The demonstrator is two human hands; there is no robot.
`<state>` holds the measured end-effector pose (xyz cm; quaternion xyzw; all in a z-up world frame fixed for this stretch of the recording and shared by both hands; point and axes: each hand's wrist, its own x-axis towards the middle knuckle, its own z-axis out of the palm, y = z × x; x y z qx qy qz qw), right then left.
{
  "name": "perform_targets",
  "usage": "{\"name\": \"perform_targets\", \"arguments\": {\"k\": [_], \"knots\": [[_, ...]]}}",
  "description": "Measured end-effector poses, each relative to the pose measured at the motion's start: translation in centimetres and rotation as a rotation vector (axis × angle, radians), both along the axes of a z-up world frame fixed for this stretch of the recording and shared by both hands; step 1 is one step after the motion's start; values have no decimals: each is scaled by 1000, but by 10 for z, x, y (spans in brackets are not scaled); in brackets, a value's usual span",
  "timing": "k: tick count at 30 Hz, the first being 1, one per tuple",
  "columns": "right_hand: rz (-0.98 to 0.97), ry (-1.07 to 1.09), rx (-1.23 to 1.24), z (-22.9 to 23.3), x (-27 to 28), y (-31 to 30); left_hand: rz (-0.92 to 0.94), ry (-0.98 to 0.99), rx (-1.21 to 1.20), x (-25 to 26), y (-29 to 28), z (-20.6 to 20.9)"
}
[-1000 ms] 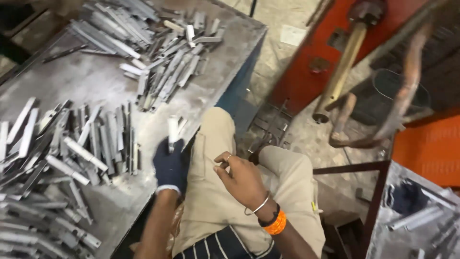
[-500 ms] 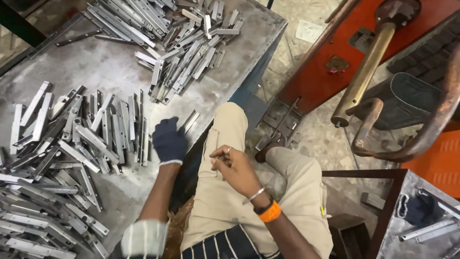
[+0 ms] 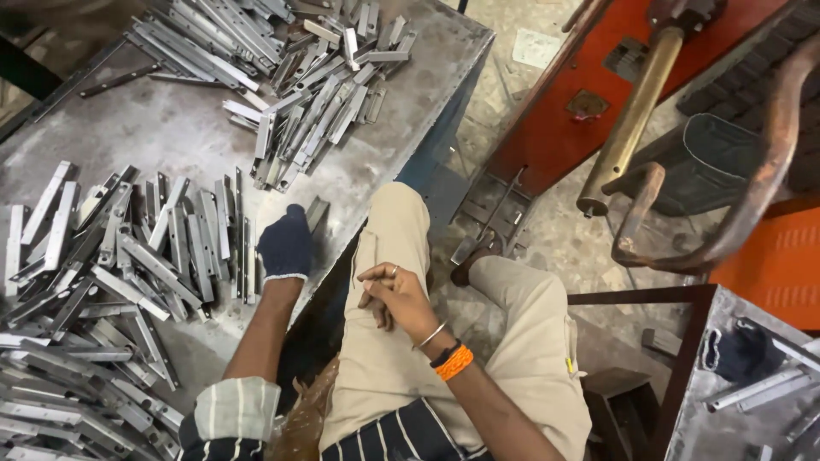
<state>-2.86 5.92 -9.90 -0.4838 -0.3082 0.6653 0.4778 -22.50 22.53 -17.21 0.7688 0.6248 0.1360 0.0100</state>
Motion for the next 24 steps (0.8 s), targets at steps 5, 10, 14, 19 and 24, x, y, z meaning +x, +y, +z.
{"name": "perform_targets", "arguments": {"k": [5, 10, 14, 19, 24], "knots": [[2, -7, -5, 6, 1, -4, 33, -26, 23, -10, -9, -14], [-8, 26, 27, 5, 2, -7, 11, -65, 6, -4, -17, -16], [19, -5, 8, 8, 0, -4, 79, -203, -14, -2, -17, -8], [12, -32, -3, 9, 0, -4, 102, -386, -67, -3, -4, -31], [16, -62, 1, 14, 0, -1, 114, -269, -97, 0, 8, -46]]}}
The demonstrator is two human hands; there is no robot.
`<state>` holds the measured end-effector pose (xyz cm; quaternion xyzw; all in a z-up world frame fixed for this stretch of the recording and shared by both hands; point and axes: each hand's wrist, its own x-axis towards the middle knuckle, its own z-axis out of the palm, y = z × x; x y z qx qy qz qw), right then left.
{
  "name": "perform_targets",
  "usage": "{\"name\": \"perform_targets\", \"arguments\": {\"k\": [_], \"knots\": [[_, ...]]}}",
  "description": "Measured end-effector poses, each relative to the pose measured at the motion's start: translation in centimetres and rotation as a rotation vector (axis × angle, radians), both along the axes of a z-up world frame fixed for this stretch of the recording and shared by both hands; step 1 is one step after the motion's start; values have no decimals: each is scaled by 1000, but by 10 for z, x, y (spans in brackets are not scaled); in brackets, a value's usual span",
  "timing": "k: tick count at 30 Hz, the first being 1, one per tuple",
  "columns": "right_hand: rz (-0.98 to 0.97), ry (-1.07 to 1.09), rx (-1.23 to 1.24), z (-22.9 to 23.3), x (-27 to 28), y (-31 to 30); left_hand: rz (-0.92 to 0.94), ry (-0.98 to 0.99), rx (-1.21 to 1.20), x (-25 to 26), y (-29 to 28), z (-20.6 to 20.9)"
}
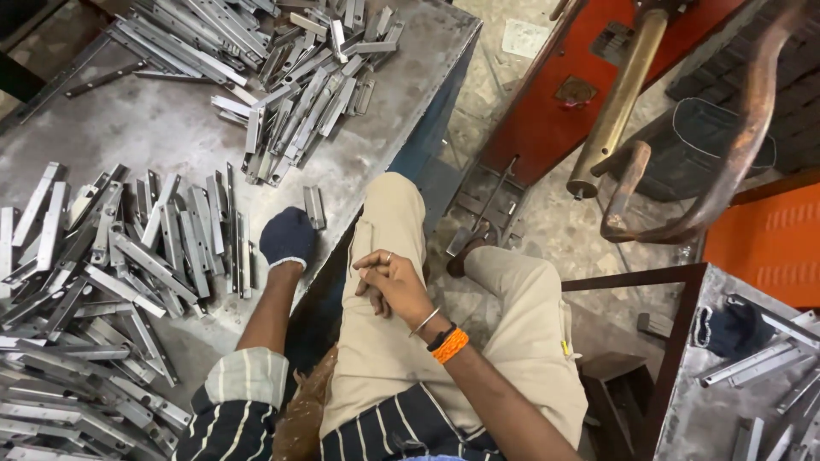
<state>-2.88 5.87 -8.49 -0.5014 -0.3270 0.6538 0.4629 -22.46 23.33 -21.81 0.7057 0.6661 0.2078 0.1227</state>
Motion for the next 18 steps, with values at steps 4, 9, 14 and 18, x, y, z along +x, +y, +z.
{"name": "perform_targets", "arguments": {"k": [4, 9, 14, 18], "knots": [[16, -7, -11, 0, 0, 1, -6, 104, 1, 1, 2, 7], [-8, -1, -19, -3, 0, 0, -85, 66, 200, 2, -9, 42], [-18, 11, -20, -6, -1, 0, -118, 135, 185, 5, -11, 20], [-30, 22, -3, -10, -1, -2, -163, 262, 146, 16, -1, 11]]}}
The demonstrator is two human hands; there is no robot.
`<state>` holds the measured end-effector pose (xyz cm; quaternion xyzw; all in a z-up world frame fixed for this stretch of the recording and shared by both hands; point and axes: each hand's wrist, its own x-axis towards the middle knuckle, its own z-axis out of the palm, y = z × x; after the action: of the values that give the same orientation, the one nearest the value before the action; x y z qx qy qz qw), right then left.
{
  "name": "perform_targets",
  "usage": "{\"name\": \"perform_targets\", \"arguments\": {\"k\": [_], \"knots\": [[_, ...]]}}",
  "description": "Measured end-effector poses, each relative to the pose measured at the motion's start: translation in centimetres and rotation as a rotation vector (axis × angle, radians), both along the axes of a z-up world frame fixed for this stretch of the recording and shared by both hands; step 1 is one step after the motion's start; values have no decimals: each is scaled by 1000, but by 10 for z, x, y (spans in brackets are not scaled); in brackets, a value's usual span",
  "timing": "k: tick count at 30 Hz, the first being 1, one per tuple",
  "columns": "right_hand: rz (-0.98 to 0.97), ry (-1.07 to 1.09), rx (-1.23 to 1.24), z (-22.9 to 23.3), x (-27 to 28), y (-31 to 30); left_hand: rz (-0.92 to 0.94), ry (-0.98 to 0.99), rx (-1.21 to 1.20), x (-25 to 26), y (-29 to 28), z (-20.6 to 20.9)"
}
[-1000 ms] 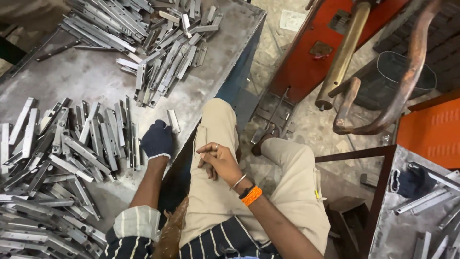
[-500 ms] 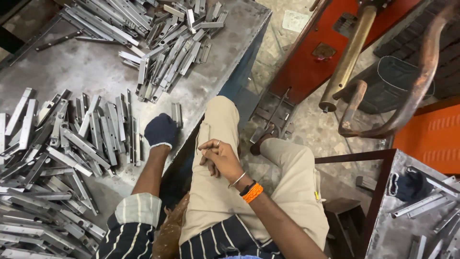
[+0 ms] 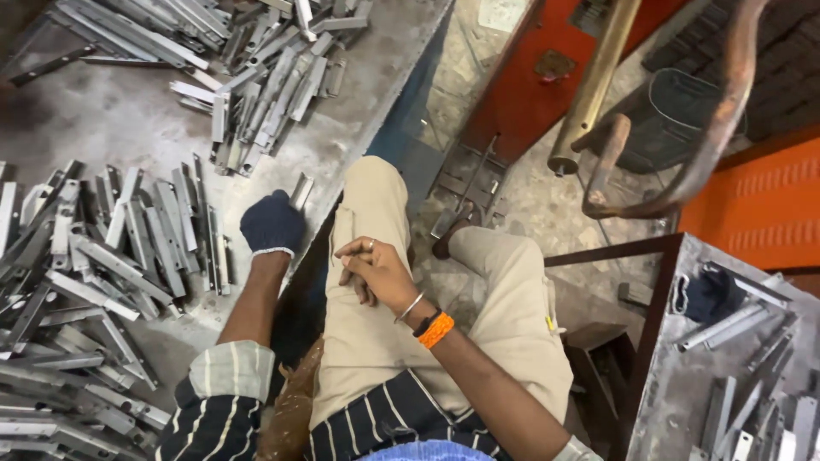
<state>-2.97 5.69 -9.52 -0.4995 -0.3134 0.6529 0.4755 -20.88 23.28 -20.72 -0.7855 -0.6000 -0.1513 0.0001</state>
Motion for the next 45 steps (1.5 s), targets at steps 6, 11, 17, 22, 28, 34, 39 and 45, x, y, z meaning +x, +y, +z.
{"name": "perform_targets", "arguments": {"k": [6, 11, 17, 22, 28, 34, 39, 45], "knots": [[10, 0, 11, 8, 2, 1, -37, 46, -68, 5, 8, 33], [2, 21, 65, 8, 3, 1, -29, 56, -2, -5, 1, 37], [-12, 20, 40, 9, 3, 0, 0, -88, 86, -19, -15, 32], [-11, 21, 42, 9, 5, 1, 85, -291, 32, -11, -52, 81], [-235, 68, 46, 37, 25, 6, -22, -1045, -189, 48, -107, 163], [-631, -59, 218, -1, 95, -21, -376, -951, -306, 120, -146, 190], [-710, -339, 102, 29, 139, -90, -553, -893, -743, 186, -173, 186], [-861, -389, -100, 16, 170, -187, -608, -758, -1359, 239, -230, 200]]}}
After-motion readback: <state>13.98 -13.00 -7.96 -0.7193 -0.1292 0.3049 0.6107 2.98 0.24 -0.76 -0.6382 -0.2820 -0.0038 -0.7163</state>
